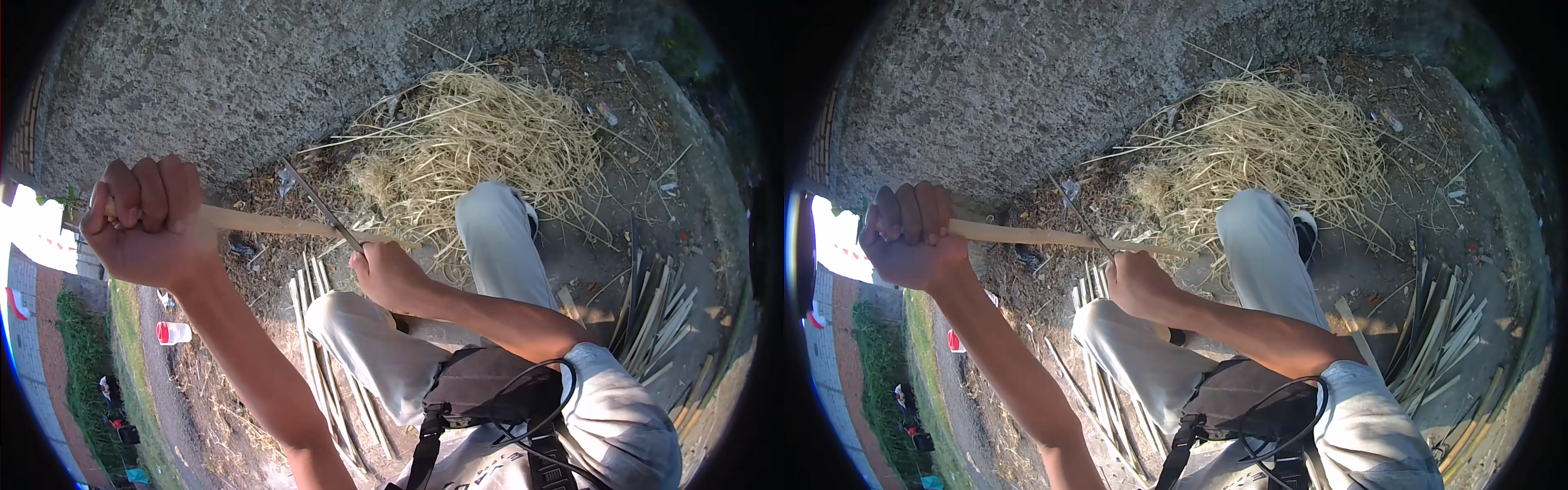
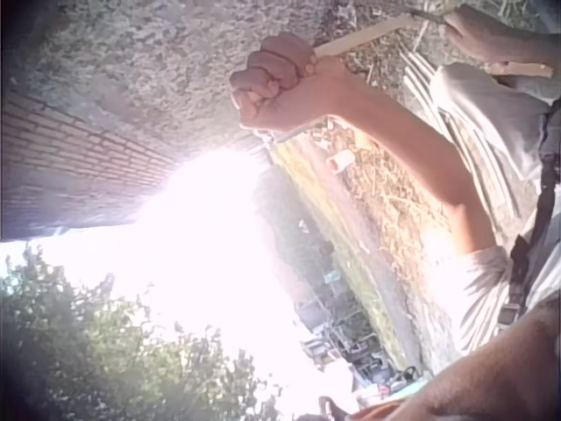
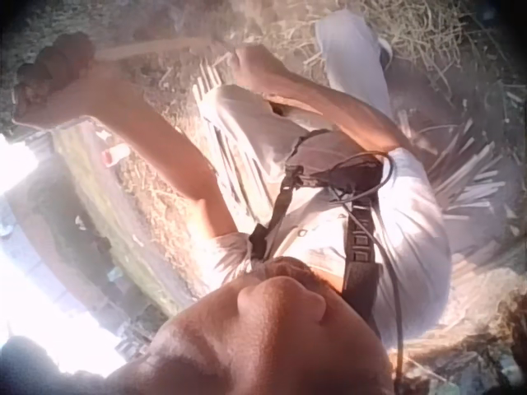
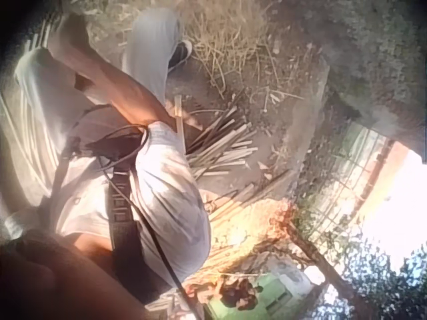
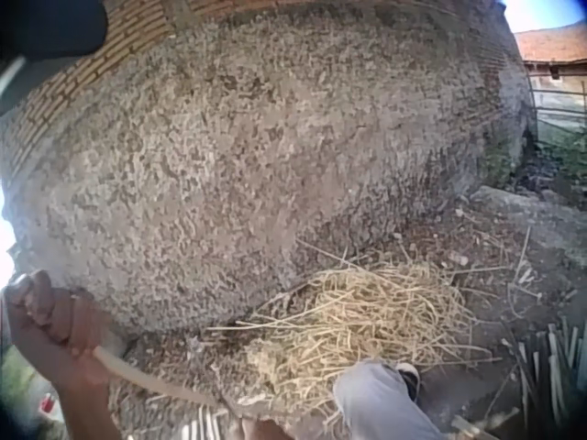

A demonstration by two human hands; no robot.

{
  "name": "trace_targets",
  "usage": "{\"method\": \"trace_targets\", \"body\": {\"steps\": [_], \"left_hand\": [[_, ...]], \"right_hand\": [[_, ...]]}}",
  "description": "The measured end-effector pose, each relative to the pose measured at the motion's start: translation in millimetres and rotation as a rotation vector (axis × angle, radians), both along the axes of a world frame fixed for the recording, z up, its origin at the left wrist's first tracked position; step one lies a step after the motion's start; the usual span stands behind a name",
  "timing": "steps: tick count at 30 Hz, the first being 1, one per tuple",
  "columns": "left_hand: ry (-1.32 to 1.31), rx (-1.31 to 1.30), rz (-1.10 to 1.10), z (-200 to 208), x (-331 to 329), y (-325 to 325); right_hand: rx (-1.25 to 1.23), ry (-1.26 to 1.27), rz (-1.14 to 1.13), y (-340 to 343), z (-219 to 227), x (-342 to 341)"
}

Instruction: The person shaves a long strip of wood using a blade, removing thin layers from its surface. They turn the strip over to shave different sides and move their hands along the wood to check the surface.

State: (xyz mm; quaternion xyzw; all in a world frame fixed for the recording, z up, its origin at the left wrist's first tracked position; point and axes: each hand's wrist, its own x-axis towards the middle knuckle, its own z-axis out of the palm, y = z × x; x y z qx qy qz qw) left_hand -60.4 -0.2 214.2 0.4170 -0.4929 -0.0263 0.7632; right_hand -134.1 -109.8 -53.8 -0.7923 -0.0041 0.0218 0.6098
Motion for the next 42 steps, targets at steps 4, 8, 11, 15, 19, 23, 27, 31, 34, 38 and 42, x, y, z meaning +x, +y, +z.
{"method": "trace_targets", "body": {"steps": [4,8,11,15,19,23,27,31,34,38,42], "left_hand": [[-0.046,0.076,-0.033,1,-1,-6],[-0.079,0.084,-0.042,2,-5,-17],[-0.077,0.081,-0.055,0,-4,-20],[-0.053,0.048,0.043,1,6,-14],[-0.005,0.017,0.205,5,19,1],[0.006,0.004,0.228,7,25,24],[0.089,0.001,0.168,7,22,44],[0.097,0.025,-0.084,8,31,42],[0.052,0.092,-0.255,14,48,23],[0.137,0.115,-0.089,21,64,-13],[0.100,0.110,0.659,21,71,-51]], "right_hand": [[-0.048,-0.108,-0.056,7,-40,-2],[-0.313,0.255,0.135,-10,-92,3],[-0.192,0.196,0.013,-11,-94,1],[0.106,-0.037,-0.105,7,-57,-3],[0.005,-0.022,-0.062,6,-59,6],[0.066,0.660,-0.014,-14,-88,26],[0.002,0.025,0.035,-25,-54,48],[0.016,-0.165,0.094,-39,22,74],[0.164,-0.165,0.156,-45,50,94],[0.176,-0.229,0.224,-54,45,119],[0.076,-0.285,0.009,-64,38,141]]}}
